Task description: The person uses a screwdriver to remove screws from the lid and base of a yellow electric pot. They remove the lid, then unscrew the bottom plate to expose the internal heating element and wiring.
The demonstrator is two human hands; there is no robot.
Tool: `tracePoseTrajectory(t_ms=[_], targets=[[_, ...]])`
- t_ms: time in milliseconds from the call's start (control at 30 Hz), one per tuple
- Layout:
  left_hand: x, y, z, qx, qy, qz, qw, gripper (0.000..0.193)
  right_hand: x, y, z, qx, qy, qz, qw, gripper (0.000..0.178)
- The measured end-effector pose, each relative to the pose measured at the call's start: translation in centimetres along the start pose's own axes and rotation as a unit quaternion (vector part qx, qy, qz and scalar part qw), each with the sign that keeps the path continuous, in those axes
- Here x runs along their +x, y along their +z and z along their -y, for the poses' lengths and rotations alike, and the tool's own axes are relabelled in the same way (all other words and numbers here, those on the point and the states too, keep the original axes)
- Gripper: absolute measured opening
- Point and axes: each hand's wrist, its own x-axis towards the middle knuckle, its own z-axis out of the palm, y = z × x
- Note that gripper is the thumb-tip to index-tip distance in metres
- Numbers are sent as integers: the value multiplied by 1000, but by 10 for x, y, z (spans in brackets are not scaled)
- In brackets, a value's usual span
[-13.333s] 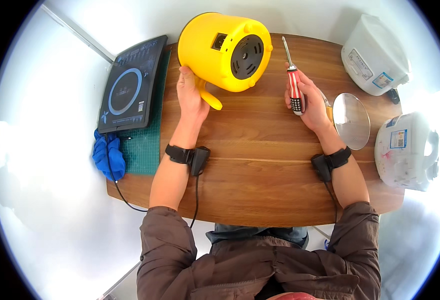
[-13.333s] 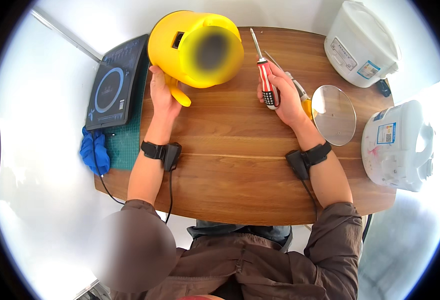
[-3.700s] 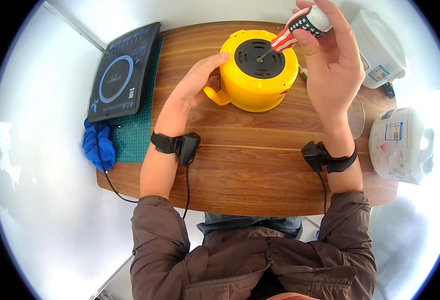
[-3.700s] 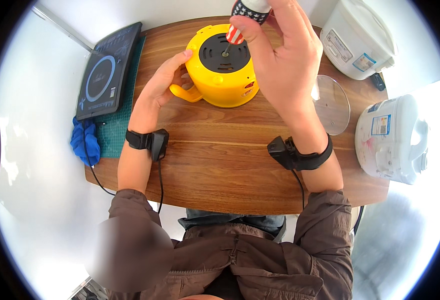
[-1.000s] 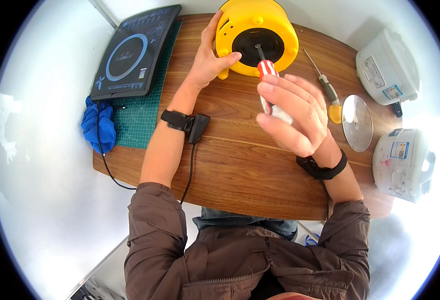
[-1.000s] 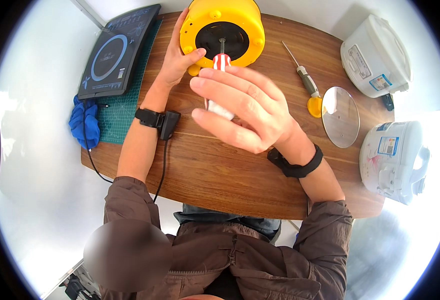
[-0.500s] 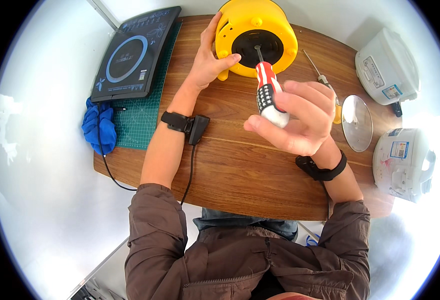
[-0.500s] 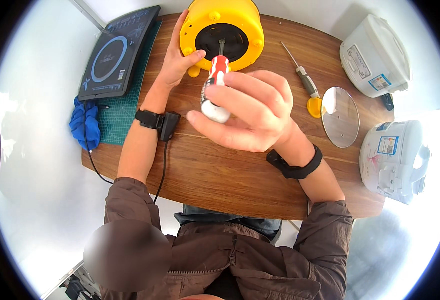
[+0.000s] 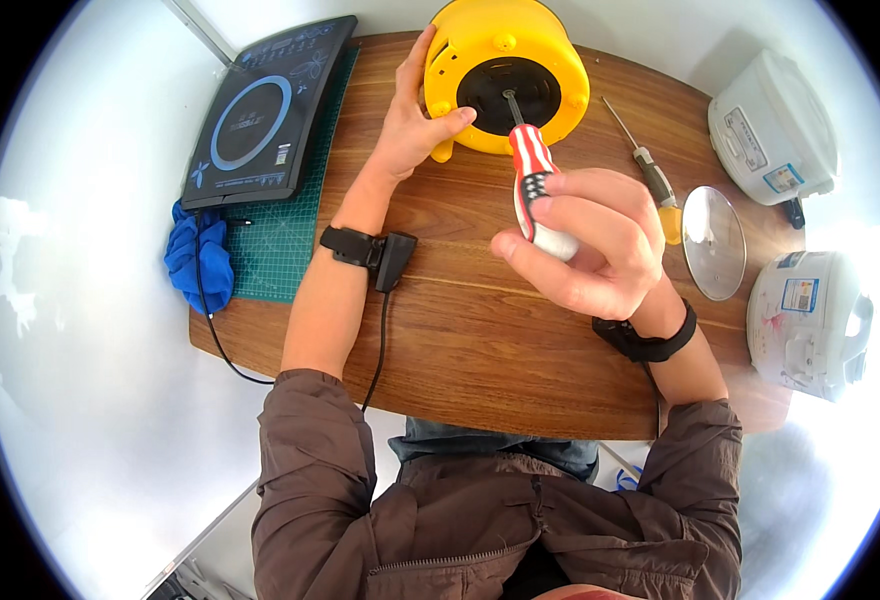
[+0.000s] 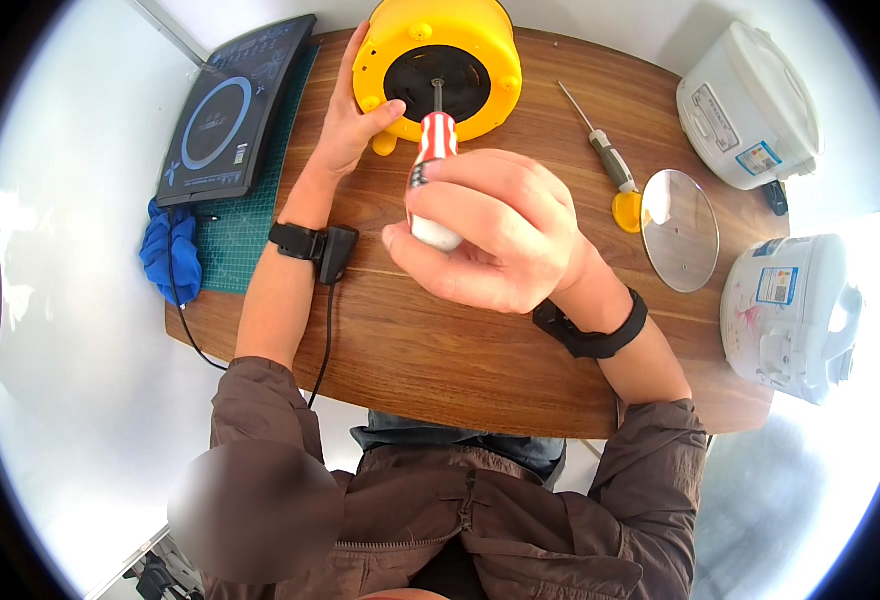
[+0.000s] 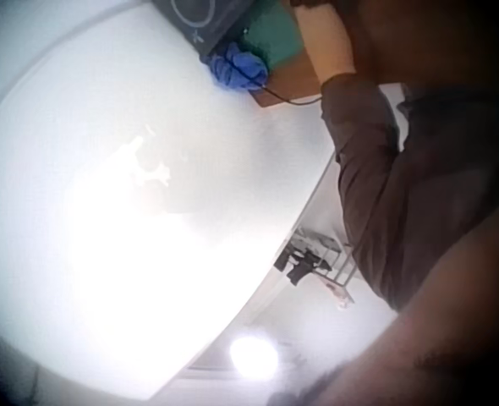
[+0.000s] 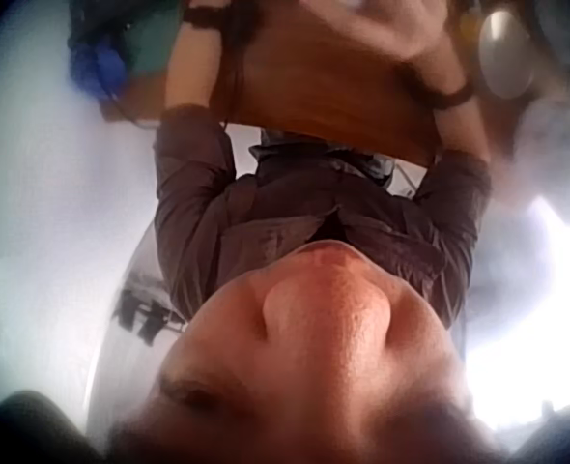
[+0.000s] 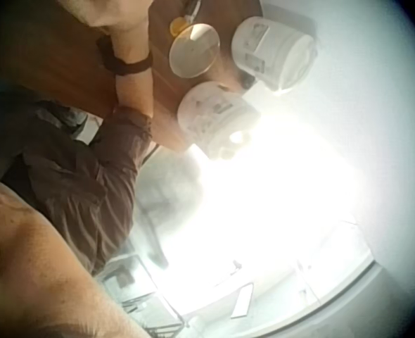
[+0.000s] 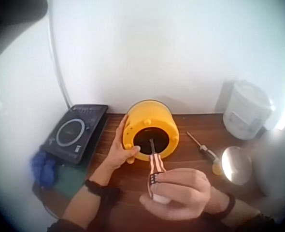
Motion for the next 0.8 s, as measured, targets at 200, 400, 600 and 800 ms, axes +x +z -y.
tracePoseTrajectory(t_ms=[200, 400, 600, 800], targets=[[-1, 3, -6, 16, 1, -6, 1000, 104, 6, -1, -9, 22, 10, 32, 999, 40], [1, 2, -4, -1, -19, -3, 1000, 109, -1, -2, -1, 17, -3, 12, 1000, 38], [-1, 2, -4, -2, -12, -9, 1000, 110, 5, 1, -9, -21, -4, 30, 999, 39], [0, 4, -7, -3, -26, -13, 1000, 112, -1, 2, 3, -44, 33, -23, 998, 44]])
